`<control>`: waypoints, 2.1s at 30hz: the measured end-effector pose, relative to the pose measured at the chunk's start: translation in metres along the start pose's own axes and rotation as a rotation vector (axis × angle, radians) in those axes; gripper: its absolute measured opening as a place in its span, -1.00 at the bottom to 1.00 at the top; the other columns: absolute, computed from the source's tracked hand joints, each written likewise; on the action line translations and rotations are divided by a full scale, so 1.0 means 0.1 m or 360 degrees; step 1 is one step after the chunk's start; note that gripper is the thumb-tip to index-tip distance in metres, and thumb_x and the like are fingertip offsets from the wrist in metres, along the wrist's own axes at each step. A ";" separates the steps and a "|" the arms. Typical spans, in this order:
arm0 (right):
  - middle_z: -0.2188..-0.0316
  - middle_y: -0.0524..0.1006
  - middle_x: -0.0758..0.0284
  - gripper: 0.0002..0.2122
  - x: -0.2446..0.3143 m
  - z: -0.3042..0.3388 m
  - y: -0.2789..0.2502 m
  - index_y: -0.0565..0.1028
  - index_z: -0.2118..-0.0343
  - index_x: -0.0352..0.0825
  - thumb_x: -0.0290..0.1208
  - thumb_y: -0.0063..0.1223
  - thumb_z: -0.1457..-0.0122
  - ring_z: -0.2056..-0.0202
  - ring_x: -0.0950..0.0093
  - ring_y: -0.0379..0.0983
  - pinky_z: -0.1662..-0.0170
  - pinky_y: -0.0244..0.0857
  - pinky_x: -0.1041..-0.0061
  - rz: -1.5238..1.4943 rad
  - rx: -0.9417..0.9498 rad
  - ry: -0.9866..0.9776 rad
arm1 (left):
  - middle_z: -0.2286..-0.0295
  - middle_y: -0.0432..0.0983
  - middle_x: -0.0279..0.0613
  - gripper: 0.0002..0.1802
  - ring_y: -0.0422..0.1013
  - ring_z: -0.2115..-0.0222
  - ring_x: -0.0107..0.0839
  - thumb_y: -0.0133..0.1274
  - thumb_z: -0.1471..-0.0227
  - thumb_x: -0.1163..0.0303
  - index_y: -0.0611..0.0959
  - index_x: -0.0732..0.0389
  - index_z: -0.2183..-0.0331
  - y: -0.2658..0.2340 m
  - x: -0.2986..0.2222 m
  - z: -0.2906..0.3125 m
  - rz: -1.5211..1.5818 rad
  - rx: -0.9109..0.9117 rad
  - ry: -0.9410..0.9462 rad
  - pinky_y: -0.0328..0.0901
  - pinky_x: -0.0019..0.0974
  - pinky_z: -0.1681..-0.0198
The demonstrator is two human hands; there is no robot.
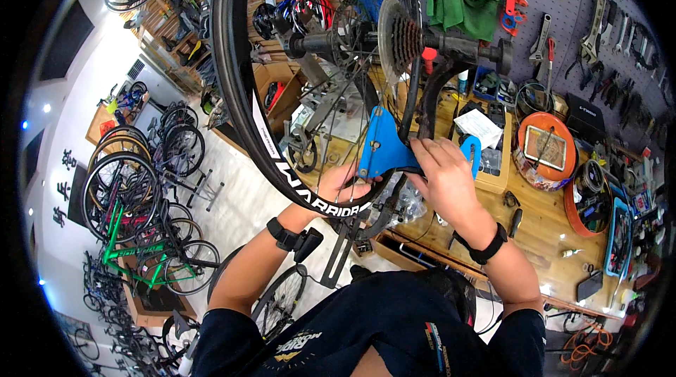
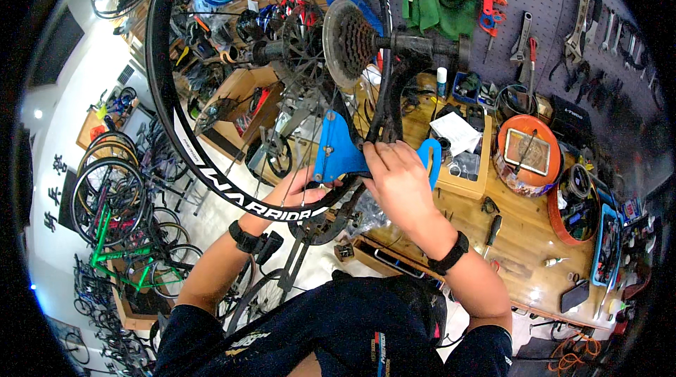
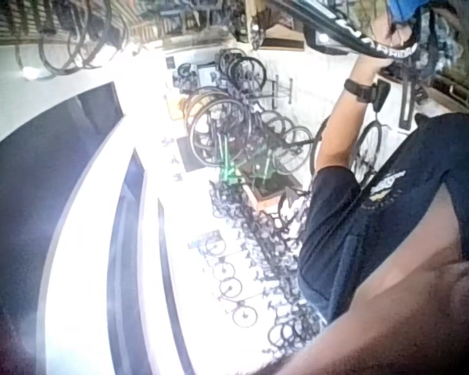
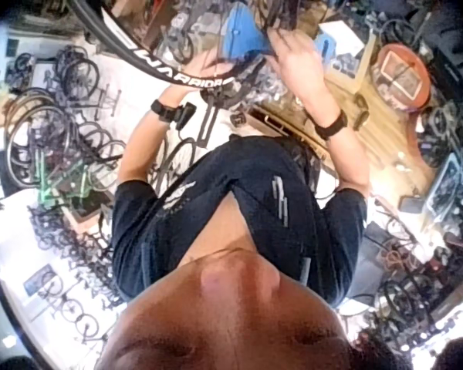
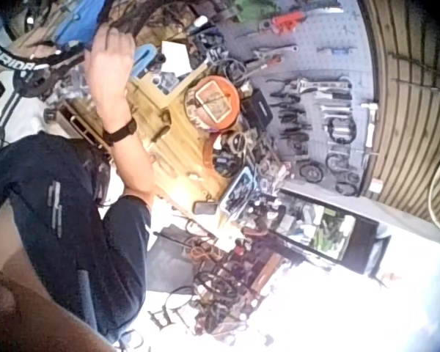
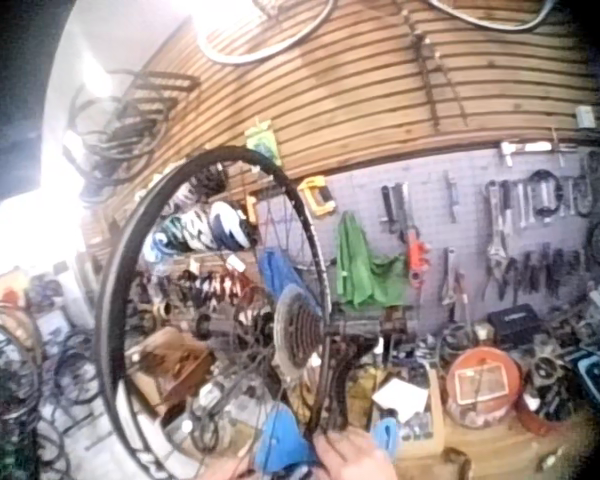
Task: The person trues a bicycle wheel mounted on a stand using a spoke wrench. They rotate the wheel to identify wobbles and use the tool to adjust the tension of the spokes one by one.
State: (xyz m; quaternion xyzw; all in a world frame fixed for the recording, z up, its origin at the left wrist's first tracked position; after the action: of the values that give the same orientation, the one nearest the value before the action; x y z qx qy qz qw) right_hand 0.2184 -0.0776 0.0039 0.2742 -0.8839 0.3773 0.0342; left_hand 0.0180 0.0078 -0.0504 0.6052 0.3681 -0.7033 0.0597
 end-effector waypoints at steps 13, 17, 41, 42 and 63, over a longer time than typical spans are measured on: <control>0.16 0.48 0.14 -0.41 0.08 0.09 0.01 0.46 0.06 -0.41 -0.52 0.34 0.31 0.07 0.14 0.38 -0.06 0.25 0.17 -0.0050 0.0001 0.0034 | 0.16 0.52 -0.19 -0.51 0.41 0.17 -0.44 0.08 -0.11 0.25 0.45 0.33 -0.01 0.00 0.00 0.01 0.0026 -0.0030 0.0154 0.27 -0.37 0.06; 0.13 0.45 0.17 -0.38 0.10 -0.05 -0.10 0.43 0.05 -0.41 -0.49 0.35 0.32 0.03 0.19 0.34 -0.17 0.14 0.18 0.0025 0.0057 0.0011 | 0.16 0.52 -0.21 -0.51 0.40 0.17 -0.47 0.08 -0.12 0.22 0.48 0.32 0.00 0.01 -0.08 0.02 0.0041 -0.0018 0.0081 0.26 -0.39 0.05; 0.01 0.33 0.06 -0.53 0.10 -0.14 0.02 0.37 0.02 -0.47 -0.48 0.07 0.07 -0.12 0.06 0.18 -0.22 0.00 0.01 0.0517 0.0138 0.0041 | 0.15 0.51 -0.17 -0.62 0.39 0.13 -0.45 0.10 -0.11 0.37 0.49 0.34 0.06 0.01 0.03 0.00 0.0164 -0.0071 -0.0099 0.23 -0.36 -0.01; 0.01 0.33 0.06 -0.52 0.10 -0.14 0.03 0.37 0.01 -0.47 -0.47 0.07 0.07 -0.13 0.06 0.17 -0.22 -0.01 0.01 0.0510 0.0154 0.0046 | 0.15 0.51 -0.16 -0.62 0.40 0.14 -0.44 0.10 -0.11 0.37 0.49 0.34 0.06 0.02 0.02 0.00 0.0166 -0.0072 -0.0102 0.24 -0.35 -0.01; 0.30 0.50 0.23 -0.61 -0.21 -0.20 0.25 0.48 0.16 -0.42 -0.59 0.12 0.17 0.20 0.27 0.41 0.05 0.27 0.34 0.0341 0.0106 -0.0042 | 0.01 0.26 -0.03 -0.06 0.38 0.10 -0.30 0.21 0.02 0.40 0.01 0.31 -0.24 -0.03 0.14 0.00 0.0129 -0.0218 0.0215 0.21 -0.18 -0.07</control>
State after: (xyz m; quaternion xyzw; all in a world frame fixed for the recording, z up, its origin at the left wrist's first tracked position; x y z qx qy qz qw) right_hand 0.2204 -0.0401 -0.0040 0.1840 -0.8955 0.4043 -0.0270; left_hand 0.0126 0.0145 -0.0618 0.6602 0.3937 -0.6311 0.1044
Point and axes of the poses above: each hand's wrist, its own z-axis away from the middle knuckle, its own y-axis out of the palm, x = y × z, the point moved 5 cm from there along -z, towards the middle knuckle
